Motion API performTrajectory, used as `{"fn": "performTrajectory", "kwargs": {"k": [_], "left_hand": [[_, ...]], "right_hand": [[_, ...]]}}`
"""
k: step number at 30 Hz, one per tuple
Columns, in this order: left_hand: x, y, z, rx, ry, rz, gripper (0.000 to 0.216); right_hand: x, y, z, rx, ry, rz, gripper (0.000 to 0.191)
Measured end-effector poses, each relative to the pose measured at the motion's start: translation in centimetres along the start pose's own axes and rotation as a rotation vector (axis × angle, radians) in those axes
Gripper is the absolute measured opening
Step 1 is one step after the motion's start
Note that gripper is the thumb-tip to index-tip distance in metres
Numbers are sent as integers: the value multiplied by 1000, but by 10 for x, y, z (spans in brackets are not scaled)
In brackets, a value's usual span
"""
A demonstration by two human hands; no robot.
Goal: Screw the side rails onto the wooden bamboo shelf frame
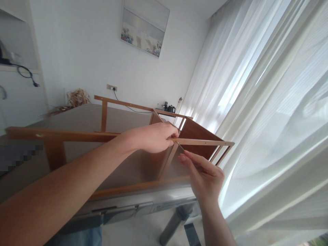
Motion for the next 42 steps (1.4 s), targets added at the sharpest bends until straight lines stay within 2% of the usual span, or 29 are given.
{"fn": "performTrajectory", "kwargs": {"k": [11, 16, 24, 31, 37, 42], "left_hand": [[-1, 0, -1, -10, 15, -16, 24], [-1, 0, -1, -20, 18, -5, 25], [-2, -2, -2, -18, 18, -10, 25], [-3, -3, -2, -23, 27, -6, 23], [-2, -3, -2, -23, 21, -17, 24], [-3, -2, -2, -22, 27, -5, 24]], "right_hand": [[-3, -8, 3, 146, -18, 29, 31], [2, -6, 1, 115, -103, -37, 28], [14, 1, 4, 96, -97, -93, 12], [14, 3, 5, 80, -97, -38, 5], [8, 1, 4, 49, -42, 28, 13], [10, 2, 6, 57, 9, 36, 11]]}}
Point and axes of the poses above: each hand's wrist, its own y-axis towards the middle knuckle, its own z-axis out of the palm, x = y × z, the point moved 7 cm from there along y, towards the middle knuckle, and after that the axes turned 3 degrees about y, right-handed, at the moved point
